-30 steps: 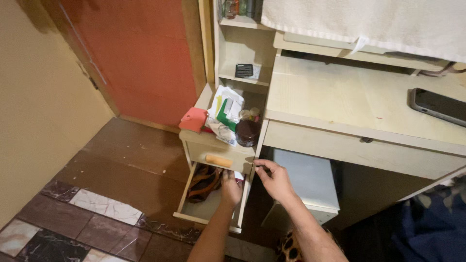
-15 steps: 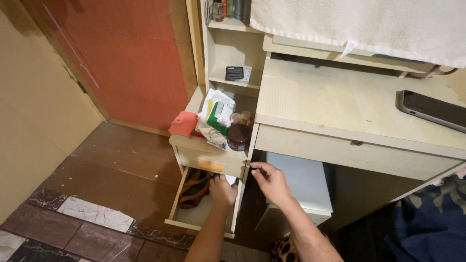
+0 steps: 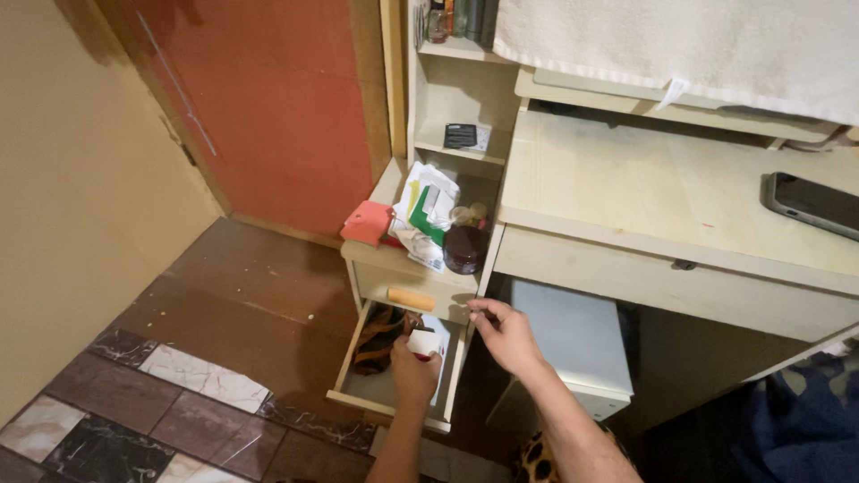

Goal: The person kneels in front of a small drawer unit and empties its drawers one at a time, placing cosmetic tubes, boxes, a jar, and a pouch on the unit's top surface, then rearranges the items back into the drawers.

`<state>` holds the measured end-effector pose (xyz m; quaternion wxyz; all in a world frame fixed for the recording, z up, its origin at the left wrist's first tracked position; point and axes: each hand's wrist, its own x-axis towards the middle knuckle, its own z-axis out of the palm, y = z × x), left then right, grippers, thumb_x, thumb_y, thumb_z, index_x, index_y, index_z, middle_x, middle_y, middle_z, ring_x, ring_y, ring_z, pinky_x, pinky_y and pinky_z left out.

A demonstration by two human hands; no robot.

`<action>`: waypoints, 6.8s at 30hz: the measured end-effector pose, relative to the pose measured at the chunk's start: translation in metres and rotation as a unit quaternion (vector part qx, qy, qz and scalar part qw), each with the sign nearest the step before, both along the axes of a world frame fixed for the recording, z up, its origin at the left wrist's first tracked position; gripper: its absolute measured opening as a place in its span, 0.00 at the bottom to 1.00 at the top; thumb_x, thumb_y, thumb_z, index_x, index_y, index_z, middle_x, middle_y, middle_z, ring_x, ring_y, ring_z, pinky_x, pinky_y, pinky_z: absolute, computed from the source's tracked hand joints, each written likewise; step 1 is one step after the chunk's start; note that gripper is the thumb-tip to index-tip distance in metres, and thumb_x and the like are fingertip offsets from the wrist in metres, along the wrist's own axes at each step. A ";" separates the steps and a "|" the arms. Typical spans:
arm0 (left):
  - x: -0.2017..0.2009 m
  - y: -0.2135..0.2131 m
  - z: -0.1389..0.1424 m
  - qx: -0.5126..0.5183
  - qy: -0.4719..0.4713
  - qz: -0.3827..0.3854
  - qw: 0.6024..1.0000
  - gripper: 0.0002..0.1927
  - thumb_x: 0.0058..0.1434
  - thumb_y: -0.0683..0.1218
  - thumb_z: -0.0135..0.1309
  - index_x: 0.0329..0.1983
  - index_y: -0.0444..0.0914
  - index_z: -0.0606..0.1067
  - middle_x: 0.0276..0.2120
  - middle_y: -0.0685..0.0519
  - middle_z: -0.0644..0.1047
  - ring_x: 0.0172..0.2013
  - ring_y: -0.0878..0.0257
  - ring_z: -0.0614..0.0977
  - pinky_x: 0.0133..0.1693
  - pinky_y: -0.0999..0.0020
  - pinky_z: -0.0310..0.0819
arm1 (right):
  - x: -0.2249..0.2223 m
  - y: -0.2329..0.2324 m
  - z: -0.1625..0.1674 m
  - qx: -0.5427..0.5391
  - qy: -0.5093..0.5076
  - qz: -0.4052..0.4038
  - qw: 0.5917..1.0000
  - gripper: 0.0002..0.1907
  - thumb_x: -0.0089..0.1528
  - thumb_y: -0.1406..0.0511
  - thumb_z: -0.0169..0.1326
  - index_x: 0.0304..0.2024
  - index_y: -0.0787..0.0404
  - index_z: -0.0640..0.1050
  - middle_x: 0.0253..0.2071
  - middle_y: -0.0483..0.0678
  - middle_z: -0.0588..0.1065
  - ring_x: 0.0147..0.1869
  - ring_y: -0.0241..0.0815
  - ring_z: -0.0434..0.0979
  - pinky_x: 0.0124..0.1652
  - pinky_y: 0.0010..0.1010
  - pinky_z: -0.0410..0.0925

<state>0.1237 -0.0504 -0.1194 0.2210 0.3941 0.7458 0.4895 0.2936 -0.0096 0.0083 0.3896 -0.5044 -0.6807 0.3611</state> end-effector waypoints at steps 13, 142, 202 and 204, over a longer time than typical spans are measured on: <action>-0.007 -0.042 0.117 0.065 -0.158 0.095 0.981 0.35 0.49 0.44 0.64 0.60 0.34 0.63 0.51 0.41 0.73 0.50 0.52 0.80 0.53 0.59 0.75 | 0.003 0.007 -0.002 0.031 0.012 -0.017 0.999 0.13 0.63 0.65 0.58 0.50 0.60 0.82 0.36 0.46 0.83 0.38 0.31 0.76 0.39 0.25 0.72; -0.099 -0.031 0.183 0.410 0.234 -0.112 0.875 0.15 0.59 0.44 0.61 0.48 0.36 0.77 0.47 0.41 0.80 0.48 0.46 0.81 0.49 0.58 0.76 | -0.012 0.007 -0.024 -0.266 0.422 0.151 0.854 0.24 0.44 0.83 0.45 0.41 0.64 0.76 0.34 0.47 0.77 0.36 0.40 0.78 0.40 0.30 0.74; -0.095 -0.028 0.197 0.249 0.110 -0.158 0.949 0.18 0.50 0.46 0.68 0.45 0.39 0.82 0.35 0.45 0.77 0.36 0.51 0.82 0.38 0.62 0.77 | 0.035 0.029 -0.038 -0.206 0.457 0.136 0.855 0.30 0.41 0.84 0.47 0.46 0.65 0.78 0.43 0.52 0.80 0.46 0.49 0.81 0.49 0.38 0.73; -0.095 -0.034 0.206 0.307 0.103 -0.177 0.929 0.17 0.52 0.45 0.67 0.45 0.38 0.81 0.38 0.46 0.77 0.37 0.52 0.82 0.40 0.62 0.77 | 0.025 0.025 -0.029 -0.211 0.377 0.084 0.898 0.34 0.40 0.84 0.47 0.48 0.62 0.79 0.43 0.47 0.80 0.46 0.43 0.80 0.47 0.33 0.72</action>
